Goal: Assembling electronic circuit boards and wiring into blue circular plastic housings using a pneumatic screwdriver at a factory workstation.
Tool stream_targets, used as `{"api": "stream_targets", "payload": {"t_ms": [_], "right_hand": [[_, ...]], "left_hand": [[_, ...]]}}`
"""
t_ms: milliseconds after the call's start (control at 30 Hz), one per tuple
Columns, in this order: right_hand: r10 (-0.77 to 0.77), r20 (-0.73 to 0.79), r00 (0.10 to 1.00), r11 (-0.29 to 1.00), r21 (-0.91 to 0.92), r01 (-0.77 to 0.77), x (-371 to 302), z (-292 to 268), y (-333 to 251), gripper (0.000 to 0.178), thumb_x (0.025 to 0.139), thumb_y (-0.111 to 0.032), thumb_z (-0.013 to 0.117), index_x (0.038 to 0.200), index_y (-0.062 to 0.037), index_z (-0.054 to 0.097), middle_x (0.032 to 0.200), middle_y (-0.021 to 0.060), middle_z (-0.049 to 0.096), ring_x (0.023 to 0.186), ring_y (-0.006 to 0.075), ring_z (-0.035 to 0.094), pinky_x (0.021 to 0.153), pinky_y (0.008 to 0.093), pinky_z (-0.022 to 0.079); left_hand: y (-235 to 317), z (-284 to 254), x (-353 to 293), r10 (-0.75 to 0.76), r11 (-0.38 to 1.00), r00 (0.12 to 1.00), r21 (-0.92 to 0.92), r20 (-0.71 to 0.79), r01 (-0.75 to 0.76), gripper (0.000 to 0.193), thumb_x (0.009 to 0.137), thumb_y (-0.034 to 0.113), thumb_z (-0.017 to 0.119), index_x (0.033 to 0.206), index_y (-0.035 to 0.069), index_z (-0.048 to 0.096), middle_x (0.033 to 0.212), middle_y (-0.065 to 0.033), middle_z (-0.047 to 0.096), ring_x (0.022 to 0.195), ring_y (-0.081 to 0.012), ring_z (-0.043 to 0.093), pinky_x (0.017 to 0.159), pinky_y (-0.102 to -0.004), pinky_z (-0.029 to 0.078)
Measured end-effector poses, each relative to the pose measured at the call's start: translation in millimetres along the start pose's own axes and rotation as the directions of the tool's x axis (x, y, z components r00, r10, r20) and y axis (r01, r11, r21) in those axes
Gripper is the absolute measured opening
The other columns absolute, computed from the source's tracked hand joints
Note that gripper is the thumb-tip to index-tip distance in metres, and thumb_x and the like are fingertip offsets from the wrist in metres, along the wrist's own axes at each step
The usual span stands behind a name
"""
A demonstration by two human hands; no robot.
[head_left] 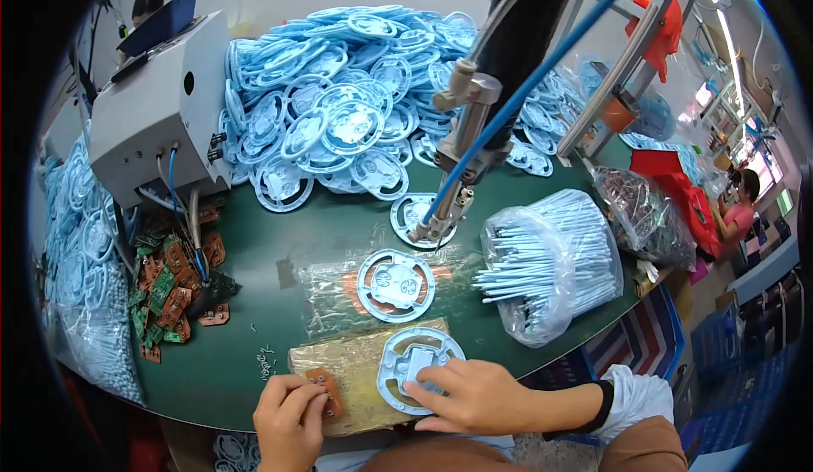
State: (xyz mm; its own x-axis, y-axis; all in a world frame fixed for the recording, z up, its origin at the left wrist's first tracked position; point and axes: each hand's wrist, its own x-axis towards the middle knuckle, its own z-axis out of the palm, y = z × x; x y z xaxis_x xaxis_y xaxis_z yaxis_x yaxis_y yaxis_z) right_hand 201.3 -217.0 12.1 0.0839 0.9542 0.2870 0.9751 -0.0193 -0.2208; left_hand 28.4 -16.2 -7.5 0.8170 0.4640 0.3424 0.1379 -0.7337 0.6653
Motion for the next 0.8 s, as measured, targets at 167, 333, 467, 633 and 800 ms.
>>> {"api": "stream_targets", "payload": {"t_ms": [167,333,467,633,800], "right_hand": [[0.288,-0.108,0.952,0.898,-0.316,-0.307,-28,-37,62,0.013,0.074,-0.015,0.072,0.083,-0.0076,0.066,0.09,0.0069,0.061,0.075,0.0241,0.06,0.06,0.0352,0.05],[0.305,-0.086,0.948,0.82,-0.482,-0.308,-51,-32,105,0.009,0.075,-0.011,0.069,0.081,-0.005,0.065,0.081,0.0076,0.058,0.073,0.0264,0.058,0.057,0.0384,0.048],[0.257,-0.297,0.92,0.951,-0.091,-0.295,-26,-57,83,0.009,0.078,0.0,0.068,0.088,-0.0021,0.067,0.088,0.012,0.064,0.077,0.0289,0.064,0.063,0.036,0.052],[0.659,-0.498,0.564,0.691,0.697,-0.192,-15,-86,59,0.012,0.096,-0.006,0.058,0.1,0.0042,0.062,0.095,0.0139,0.069,0.084,0.0196,0.071,0.073,0.0267,0.059],[0.885,0.244,0.396,-0.041,0.889,-0.457,-43,-42,79,0.026,0.097,-0.02,0.061,0.1,0.0059,0.063,0.095,0.0169,0.07,0.083,0.0214,0.072,0.066,0.0263,0.059]], "left_hand": [[0,-17,-19,-0.094,0.995,0.995,-0.037,-0.016,0.094,0.007,0.085,-0.005,0.066,0.092,-0.003,0.066,0.088,-0.0112,0.06,0.076,-0.0223,0.061,0.066,-0.0295,0.049],[17,3,-6,-0.116,0.982,0.993,-0.15,0.03,0.119,0.014,0.074,-0.005,0.073,0.086,0.0,0.069,0.09,-0.0117,0.06,0.075,-0.0229,0.061,0.059,-0.0283,0.05],[38,32,14,0.072,0.981,0.992,-0.186,0.105,-0.052,0.017,0.074,-0.004,0.073,0.089,0.002,0.069,0.096,-0.0121,0.063,0.08,-0.0247,0.061,0.068,-0.0316,0.051],[36,56,24,0.313,0.942,0.908,-0.212,0.279,-0.26,0.018,0.074,0.002,0.074,0.09,0.004,0.067,0.114,-0.0113,0.067,0.102,-0.0325,0.064,0.085,-0.0437,0.05],[36,45,17,0.288,0.953,0.914,-0.183,0.287,-0.243,0.012,0.079,0.001,0.069,0.09,0.002,0.065,0.108,-0.0127,0.067,0.095,-0.0306,0.066,0.081,-0.0388,0.053]]}}
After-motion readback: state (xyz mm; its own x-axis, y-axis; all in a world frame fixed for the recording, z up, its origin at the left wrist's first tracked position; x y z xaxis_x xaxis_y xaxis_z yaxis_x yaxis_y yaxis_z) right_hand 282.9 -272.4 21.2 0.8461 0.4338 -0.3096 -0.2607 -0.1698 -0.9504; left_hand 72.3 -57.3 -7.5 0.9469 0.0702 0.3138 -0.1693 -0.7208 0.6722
